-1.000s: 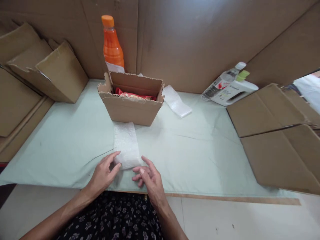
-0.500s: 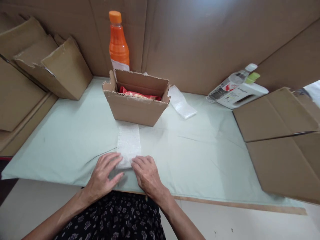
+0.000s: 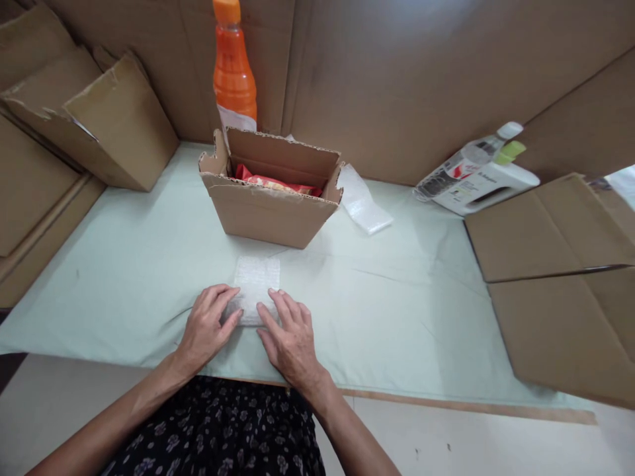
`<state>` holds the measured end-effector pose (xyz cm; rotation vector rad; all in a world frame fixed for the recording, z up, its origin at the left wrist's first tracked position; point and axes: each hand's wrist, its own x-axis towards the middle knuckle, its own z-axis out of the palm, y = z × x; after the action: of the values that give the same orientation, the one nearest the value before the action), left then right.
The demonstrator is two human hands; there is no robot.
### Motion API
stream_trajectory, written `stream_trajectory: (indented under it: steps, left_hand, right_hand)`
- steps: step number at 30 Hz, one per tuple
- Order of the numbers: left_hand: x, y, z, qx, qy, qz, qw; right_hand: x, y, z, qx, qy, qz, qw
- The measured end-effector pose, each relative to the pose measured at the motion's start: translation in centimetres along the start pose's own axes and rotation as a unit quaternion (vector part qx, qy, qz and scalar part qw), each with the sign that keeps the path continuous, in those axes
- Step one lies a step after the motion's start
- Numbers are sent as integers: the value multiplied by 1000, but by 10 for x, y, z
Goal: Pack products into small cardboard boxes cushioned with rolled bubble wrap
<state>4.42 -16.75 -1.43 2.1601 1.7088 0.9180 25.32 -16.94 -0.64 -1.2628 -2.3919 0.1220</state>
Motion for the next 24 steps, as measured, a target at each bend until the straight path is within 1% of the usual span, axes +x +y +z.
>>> stream_trajectory:
  steps: [2,4,5,7,9,10,11,12,13,14,15,16,17,18,19,20,21,22,24]
  left_hand:
    - [-2,1,-2,-17,-6,42,999]
    - [-6,2,-5,-40,-34,80,995]
    - [-8,3,-6,-51,-46,87,994]
    - [-12,4,-9,-79,-60,75,992]
    - [-16,4,-12,-115,-55,43,991]
    - [-18,4,-14,-134,-46,16,990]
    - [-19,4,-16,-154,-30,-23,987]
    - [-21,5,-19,-179,-12,-77,981]
    - [-22,5,-22,-219,4,-145,965]
    - [-23,7,-24,-276,10,-220,936]
    - [-23,9,-26,-348,3,-294,890]
    - [-23,12,-27,-425,-17,-357,831]
    - [-22,15,-28,-499,-48,-400,768]
    - [-20,18,-28,-559,-80,-423,708]
    - [-18,22,-26,-604,-109,-432,661]
    - [-15,26,-25,-634,-128,-432,628]
    - [-12,29,-23,-654,-137,-428,609]
    - [-9,32,-21,-666,-134,-424,599]
    - [-6,37,-17,-677,-120,-421,592]
  right_hand:
    - [5,3,4,8,-30,-12,999]
    - [9,5,6,29,-49,-22,998]
    - [9,5,6,46,-55,-24,997]
    - [9,4,3,96,-69,-12,993]
    - [8,2,-1,166,-89,33,982]
    - [8,1,-3,201,-101,71,972]
    - [9,1,-4,233,-111,117,959]
    - [10,1,-5,259,-119,168,944]
    - [12,1,-6,282,-124,216,926]
    - [14,1,-5,305,-123,258,908]
    - [15,0,-5,334,-118,291,889]
    - [17,-2,-4,371,-110,313,867]
    - [17,-5,-3,413,-105,328,843]
    - [17,-8,-2,458,-105,336,817]
    - [16,-12,-2,496,-109,337,793]
    - [15,-15,-3,521,-116,332,778]
    - [14,-17,-5,524,-119,322,779]
    - [13,-19,-7,506,-111,308,798]
    - [11,-16,-13,432,-59,280,856]
